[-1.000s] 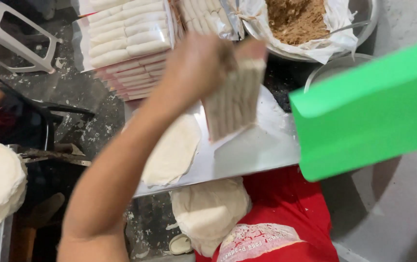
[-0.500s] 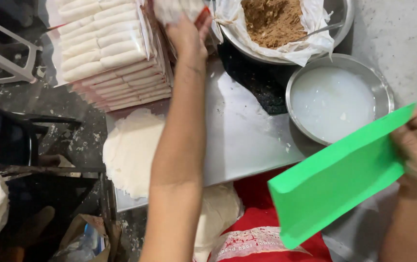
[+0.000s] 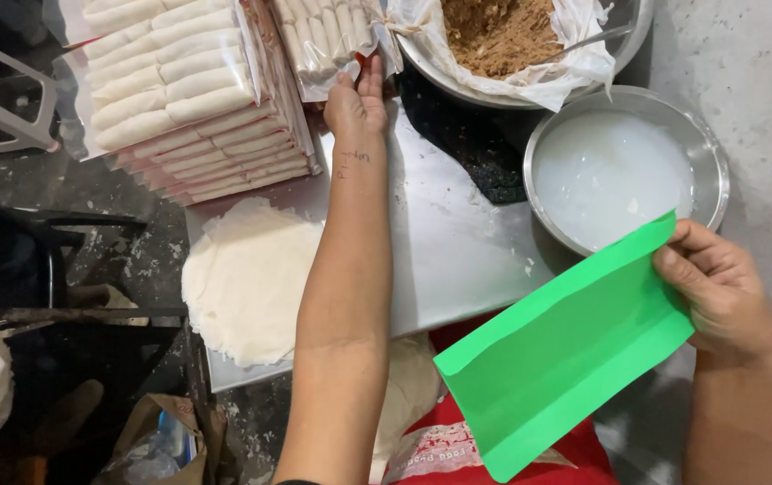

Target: A person is rapidly wrapping and rolling lumpia by placing filling on thin wrappers and rolling them tightly.

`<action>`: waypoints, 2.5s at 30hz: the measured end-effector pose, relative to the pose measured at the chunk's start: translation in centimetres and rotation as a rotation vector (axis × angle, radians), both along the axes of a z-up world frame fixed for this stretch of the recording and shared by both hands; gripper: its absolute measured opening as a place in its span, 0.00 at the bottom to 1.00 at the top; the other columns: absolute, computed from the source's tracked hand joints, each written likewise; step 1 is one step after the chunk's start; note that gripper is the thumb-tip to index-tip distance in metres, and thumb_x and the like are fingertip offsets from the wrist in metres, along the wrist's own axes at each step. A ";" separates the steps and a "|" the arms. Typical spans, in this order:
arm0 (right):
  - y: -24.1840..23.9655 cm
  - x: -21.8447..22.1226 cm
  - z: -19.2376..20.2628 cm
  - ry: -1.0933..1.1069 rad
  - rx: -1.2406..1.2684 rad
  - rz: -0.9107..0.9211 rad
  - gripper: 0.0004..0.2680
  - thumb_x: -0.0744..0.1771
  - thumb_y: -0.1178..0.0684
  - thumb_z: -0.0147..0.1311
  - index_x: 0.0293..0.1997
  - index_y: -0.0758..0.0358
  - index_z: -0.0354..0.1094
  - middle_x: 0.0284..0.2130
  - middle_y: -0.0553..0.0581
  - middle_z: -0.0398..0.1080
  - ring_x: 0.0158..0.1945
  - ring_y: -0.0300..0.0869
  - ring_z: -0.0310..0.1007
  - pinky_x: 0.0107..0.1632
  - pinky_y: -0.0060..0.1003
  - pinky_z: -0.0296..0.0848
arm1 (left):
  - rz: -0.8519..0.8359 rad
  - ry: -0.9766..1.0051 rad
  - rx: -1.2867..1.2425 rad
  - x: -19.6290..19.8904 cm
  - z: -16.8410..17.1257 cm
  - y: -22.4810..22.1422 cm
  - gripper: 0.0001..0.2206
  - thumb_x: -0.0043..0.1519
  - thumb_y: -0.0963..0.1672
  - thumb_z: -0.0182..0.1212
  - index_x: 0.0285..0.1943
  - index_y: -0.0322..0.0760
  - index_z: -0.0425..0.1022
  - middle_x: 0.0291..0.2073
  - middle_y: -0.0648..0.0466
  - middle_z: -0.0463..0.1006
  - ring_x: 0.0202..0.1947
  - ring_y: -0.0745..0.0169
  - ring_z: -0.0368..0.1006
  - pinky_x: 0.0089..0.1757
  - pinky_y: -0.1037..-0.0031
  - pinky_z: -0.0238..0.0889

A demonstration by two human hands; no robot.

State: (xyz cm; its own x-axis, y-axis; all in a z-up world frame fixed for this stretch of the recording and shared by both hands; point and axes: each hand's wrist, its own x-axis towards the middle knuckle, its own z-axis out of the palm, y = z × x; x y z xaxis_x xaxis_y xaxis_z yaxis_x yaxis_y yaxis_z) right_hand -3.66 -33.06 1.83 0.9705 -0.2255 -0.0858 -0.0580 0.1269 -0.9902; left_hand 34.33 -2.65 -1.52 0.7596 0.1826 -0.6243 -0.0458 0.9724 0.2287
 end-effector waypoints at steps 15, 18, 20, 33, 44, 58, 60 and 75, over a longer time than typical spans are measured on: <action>4.3 5.9 5.2 0.095 0.018 -0.001 0.12 0.69 0.46 0.56 0.58 0.55 0.67 0.40 0.46 0.74 0.35 0.29 0.74 0.37 0.21 0.73 | -0.443 -0.197 0.023 -13.8 3.6 4.4 0.12 0.66 0.37 0.52 0.57 0.21 0.61 0.49 0.36 0.66 0.49 0.41 0.66 0.52 0.58 0.66; 9.7 11.3 8.3 -0.011 0.011 0.142 0.13 0.70 0.50 0.53 0.61 0.58 0.64 0.42 0.50 0.75 0.33 0.31 0.75 0.32 0.24 0.76 | -0.514 -0.232 0.146 -21.3 2.4 5.6 0.09 0.67 0.39 0.53 0.53 0.25 0.64 0.38 0.43 0.67 0.35 0.53 0.59 0.39 0.66 0.57; 13.1 15.7 9.8 -0.113 0.081 0.272 0.13 0.72 0.55 0.50 0.64 0.60 0.61 0.45 0.53 0.74 0.34 0.35 0.77 0.32 0.29 0.80 | -0.548 -0.258 0.225 -25.6 2.0 6.4 0.08 0.68 0.41 0.54 0.51 0.28 0.66 0.32 0.47 0.68 0.27 0.61 0.55 0.31 0.71 0.51; 18.4 16.7 4.6 0.027 -0.343 0.385 0.20 0.70 0.56 0.46 0.74 0.59 0.56 0.26 0.53 0.64 0.20 0.39 0.62 0.21 0.33 0.66 | -0.769 -0.426 0.448 -38.8 -1.0 16.8 0.18 0.71 0.47 0.50 0.27 0.37 0.65 0.12 0.59 0.59 0.09 0.74 0.49 0.15 0.82 0.40; 21.1 12.5 -2.6 -0.437 -1.591 0.527 0.25 0.66 0.45 0.55 0.74 0.47 0.54 0.75 0.60 0.48 0.75 0.62 0.49 0.66 0.72 0.50 | -0.681 -0.499 1.086 -37.9 2.7 16.3 0.08 0.68 0.45 0.58 0.38 0.38 0.75 0.21 0.58 0.72 0.17 0.73 0.63 0.21 0.82 0.58; 20.6 17.7 -3.6 -0.679 -1.600 0.319 0.22 0.62 0.68 0.46 0.61 0.55 0.72 0.59 0.61 0.74 0.62 0.59 0.72 0.62 0.57 0.65 | -0.368 -0.368 1.141 -37.7 2.5 19.8 0.09 0.68 0.45 0.58 0.37 0.35 0.75 0.21 0.55 0.70 0.21 0.70 0.64 0.26 0.80 0.59; 20.8 19.7 -5.2 -0.688 -1.580 0.362 0.20 0.64 0.67 0.46 0.61 0.57 0.72 0.60 0.62 0.73 0.63 0.61 0.71 0.61 0.59 0.64 | -0.349 -0.363 1.190 -37.8 2.5 20.7 0.08 0.68 0.44 0.58 0.38 0.35 0.75 0.22 0.56 0.72 0.22 0.70 0.66 0.27 0.81 0.61; 21.0 19.8 -5.3 -0.628 -1.605 0.335 0.14 0.69 0.62 0.48 0.54 0.46 0.76 0.55 0.51 0.76 0.62 0.48 0.73 0.64 0.53 0.64 | -0.029 -0.188 1.355 -37.3 0.5 24.3 0.06 0.70 0.41 0.58 0.46 0.29 0.75 0.21 0.48 0.71 0.19 0.66 0.68 0.24 0.78 0.67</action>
State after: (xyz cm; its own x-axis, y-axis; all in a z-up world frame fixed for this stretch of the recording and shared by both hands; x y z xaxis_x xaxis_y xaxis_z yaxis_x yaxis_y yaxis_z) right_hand 16.16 -12.10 -3.43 0.7847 0.4946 0.3738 0.5310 -0.8473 0.0065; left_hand -2.99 21.66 -1.01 0.8263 0.5452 0.1415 -0.1653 -0.0054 0.9862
